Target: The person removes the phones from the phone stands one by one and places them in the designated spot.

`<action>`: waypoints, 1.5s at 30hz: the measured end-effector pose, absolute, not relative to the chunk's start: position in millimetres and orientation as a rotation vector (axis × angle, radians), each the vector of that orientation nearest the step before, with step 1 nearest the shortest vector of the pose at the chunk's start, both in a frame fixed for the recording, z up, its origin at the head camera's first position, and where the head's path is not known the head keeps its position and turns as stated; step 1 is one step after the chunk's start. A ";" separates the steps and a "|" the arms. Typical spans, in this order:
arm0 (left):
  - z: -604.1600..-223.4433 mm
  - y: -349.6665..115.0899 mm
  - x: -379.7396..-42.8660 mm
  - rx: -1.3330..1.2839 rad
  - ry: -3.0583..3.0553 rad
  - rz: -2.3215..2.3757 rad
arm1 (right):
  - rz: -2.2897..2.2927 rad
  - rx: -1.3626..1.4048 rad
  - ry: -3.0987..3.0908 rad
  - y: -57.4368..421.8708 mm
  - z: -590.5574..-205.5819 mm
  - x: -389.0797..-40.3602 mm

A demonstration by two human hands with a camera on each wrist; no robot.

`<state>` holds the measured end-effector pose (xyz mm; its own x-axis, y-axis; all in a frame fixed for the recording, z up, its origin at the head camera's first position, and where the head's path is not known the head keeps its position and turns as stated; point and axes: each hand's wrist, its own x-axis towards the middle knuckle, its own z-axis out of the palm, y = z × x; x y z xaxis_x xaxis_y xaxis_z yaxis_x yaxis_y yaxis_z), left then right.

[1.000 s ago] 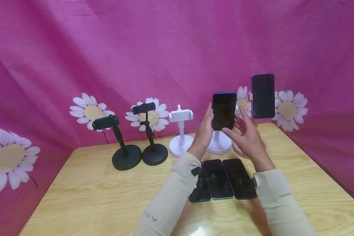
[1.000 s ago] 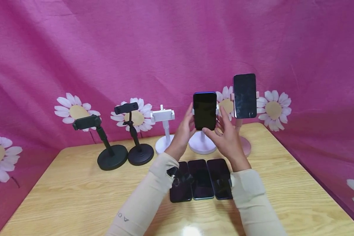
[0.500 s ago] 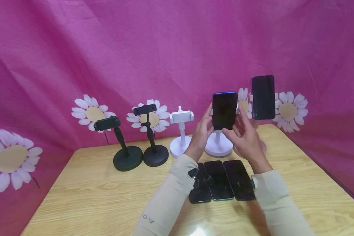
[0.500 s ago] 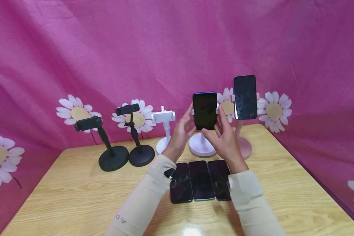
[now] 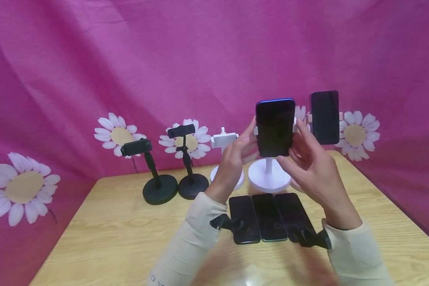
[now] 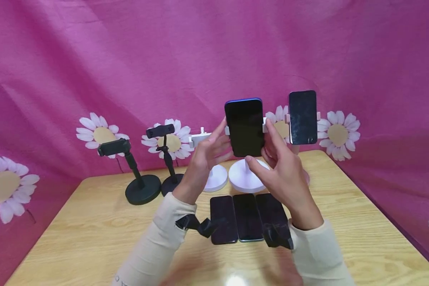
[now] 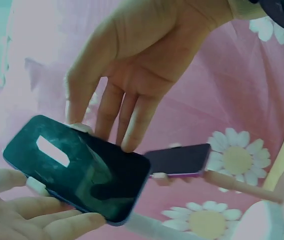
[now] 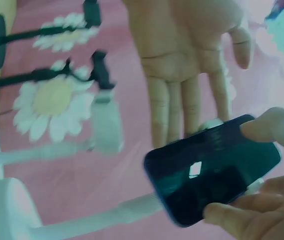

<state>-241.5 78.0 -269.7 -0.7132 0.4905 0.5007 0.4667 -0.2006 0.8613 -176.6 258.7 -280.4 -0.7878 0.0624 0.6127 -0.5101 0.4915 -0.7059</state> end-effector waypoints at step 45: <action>-314.4 -93.3 -198.1 0.786 2.226 2.218 | 1.673 0.750 -2.228 127.6 -333.5 -188.6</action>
